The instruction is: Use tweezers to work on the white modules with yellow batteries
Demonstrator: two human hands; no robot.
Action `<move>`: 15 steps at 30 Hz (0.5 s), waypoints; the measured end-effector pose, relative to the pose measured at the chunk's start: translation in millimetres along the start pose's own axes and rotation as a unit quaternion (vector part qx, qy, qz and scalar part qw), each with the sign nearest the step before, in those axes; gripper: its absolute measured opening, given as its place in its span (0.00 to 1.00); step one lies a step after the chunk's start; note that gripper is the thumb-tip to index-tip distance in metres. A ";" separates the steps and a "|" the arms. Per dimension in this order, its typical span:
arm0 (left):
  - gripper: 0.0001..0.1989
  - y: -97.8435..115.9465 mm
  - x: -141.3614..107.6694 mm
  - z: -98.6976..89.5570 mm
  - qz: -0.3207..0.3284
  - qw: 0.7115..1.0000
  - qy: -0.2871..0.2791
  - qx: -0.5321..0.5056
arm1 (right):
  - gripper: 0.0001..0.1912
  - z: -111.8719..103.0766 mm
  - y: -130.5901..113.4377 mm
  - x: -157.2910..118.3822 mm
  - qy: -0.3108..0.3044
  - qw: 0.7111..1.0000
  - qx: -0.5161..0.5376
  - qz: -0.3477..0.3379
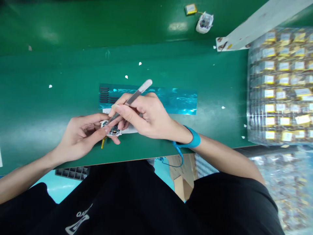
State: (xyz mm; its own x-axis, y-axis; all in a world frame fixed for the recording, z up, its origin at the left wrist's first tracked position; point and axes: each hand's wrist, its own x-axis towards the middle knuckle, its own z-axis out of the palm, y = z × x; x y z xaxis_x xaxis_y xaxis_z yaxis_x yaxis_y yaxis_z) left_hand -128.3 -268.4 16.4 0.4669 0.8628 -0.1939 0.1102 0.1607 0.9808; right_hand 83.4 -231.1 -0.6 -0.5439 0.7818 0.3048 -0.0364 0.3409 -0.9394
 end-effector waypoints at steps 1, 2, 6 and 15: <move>0.09 -0.3 0.2 -2.2 0.003 1.000 0.005 0.015 | 0.13 -2.8 0.2 0.8 0.007 1.000 -0.006 -0.012; 0.09 -0.7 0.4 -4.7 0.011 0.999 0.014 0.039 | 0.13 -6.8 0.6 2.2 0.021 0.999 -0.016 -0.024; 0.12 -3.7 1.4 -15.4 0.074 0.981 0.090 0.154 | 0.14 -30.9 7.0 11.0 0.050 0.986 -0.148 -0.058; 0.10 -24.0 12.9 -29.4 0.216 0.879 0.086 0.417 | 0.13 -39.2 32.4 16.8 -0.018 0.971 -0.232 -0.062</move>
State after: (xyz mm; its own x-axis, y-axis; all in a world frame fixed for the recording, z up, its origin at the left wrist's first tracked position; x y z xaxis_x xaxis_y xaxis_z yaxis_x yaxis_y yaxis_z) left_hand -150.8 -247.0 -9.0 0.4912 0.8286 0.2685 0.5941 -0.5442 0.5924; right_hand 105.9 -186.5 -19.7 -0.5890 0.7040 0.3969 0.2730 0.6355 -0.7222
